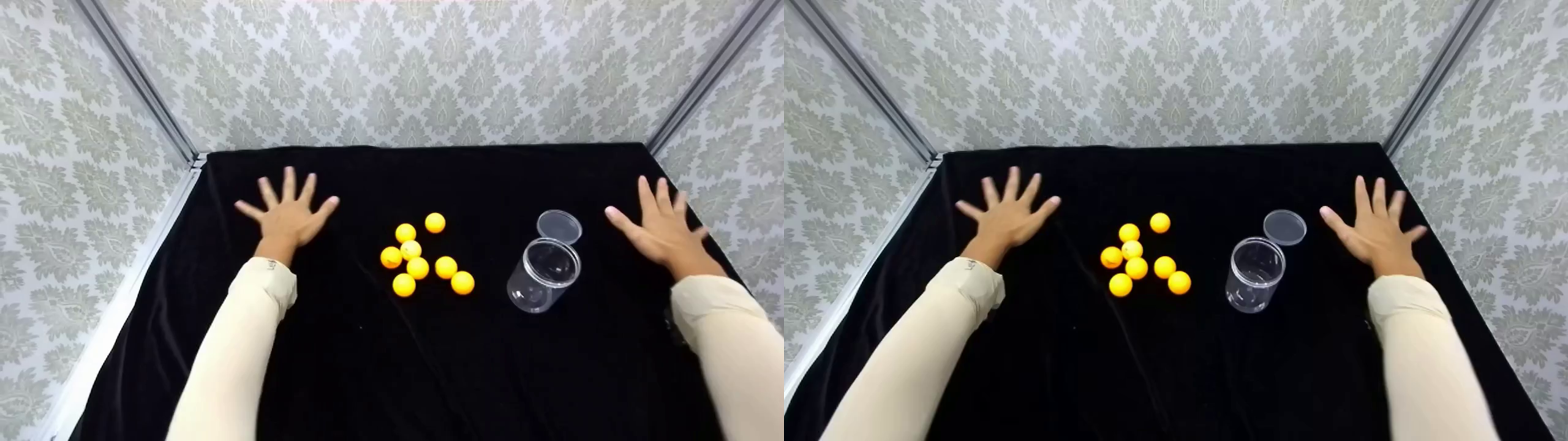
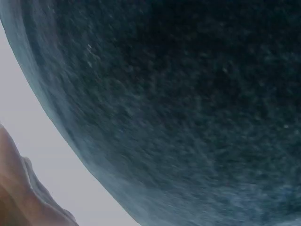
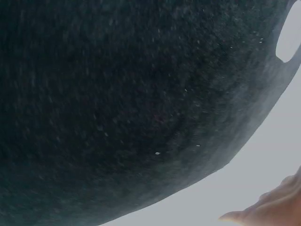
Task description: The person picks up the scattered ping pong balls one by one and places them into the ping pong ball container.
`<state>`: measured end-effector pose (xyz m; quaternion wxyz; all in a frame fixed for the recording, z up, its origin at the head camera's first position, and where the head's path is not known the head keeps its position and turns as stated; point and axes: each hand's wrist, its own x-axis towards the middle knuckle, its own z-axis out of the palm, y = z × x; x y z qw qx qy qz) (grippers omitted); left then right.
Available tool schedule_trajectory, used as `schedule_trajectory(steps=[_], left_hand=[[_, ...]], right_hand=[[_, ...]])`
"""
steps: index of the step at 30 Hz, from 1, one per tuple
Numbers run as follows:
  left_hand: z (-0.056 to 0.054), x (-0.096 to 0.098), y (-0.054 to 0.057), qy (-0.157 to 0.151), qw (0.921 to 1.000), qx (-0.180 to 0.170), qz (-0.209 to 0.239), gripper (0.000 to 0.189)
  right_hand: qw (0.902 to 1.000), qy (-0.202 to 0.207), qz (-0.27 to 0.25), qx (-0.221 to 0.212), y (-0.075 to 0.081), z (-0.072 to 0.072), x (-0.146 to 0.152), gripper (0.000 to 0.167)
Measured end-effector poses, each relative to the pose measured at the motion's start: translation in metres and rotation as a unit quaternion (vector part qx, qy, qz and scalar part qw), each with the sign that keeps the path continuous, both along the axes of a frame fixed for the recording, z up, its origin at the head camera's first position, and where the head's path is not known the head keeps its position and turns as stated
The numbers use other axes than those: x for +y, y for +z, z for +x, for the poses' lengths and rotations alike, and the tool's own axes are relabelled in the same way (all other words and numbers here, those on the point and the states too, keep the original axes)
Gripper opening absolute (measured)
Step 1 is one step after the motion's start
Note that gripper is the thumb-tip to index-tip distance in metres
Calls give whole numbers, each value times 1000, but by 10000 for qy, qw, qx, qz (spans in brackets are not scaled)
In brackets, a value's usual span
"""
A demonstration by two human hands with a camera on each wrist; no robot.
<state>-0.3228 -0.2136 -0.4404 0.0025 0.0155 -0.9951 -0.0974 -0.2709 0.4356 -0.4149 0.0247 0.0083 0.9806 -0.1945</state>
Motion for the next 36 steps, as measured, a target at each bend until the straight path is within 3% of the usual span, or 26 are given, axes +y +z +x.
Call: schedule_trajectory(steps=[3, 5, 9, 13, 15, 17, 20, 23, 26, 30, 33, 36], left_hand=[[3, 20, 2, -463, 9976, 456, -224, 93], [10, 38, 2, -871, 9918, 854, -391, 89], [35, 83, -4, -1834, 9664, 1701, -591, 75], [67, 138, -8, -2631, 9371, 2203, -641, 74], [81, 167, -9, -2934, 9264, 2297, -547, 78], [92, 196, -9, -3168, 9208, 2242, -384, 84], [103, 234, -10, -3328, 9230, 1933, 1, 93], [107, 263, -10, -3363, 9282, 1518, 486, 93], [108, 278, -11, -3379, 9293, 1227, 846, 85], [114, 279, -10, -3446, 9264, 1162, 975, 76], [127, 271, -7, -3558, 9200, 1311, 990, 76], [148, 259, -5, -3680, 9121, 1548, 927, 76]], right_hand=[[9960, 475, -508, 569, 4, 4, -3, 83], [9899, 809, -752, 889, 6, 12, -7, 74], [9803, 1378, -675, 1247, 2, 30, -18, 67], [9704, 1924, -453, 1386, -10, 43, -33, 85], [9647, 2171, -439, 1425, -16, 48, -44, 97], [9580, 2400, -419, 1513, -23, 52, -55, 104], [9501, 2588, -439, 1684, -31, 57, -73, 107], [9460, 2602, -604, 1836, -38, 60, -87, 100], [9442, 2578, -843, 1868, -43, 62, -95, 92], [9386, 2663, -987, 1960, -44, 67, -101, 89], [9287, 2833, -1116, 2119, -41, 78, -107, 90], [9133, 3086, -1221, 2360, -41, 95, -118, 94]])
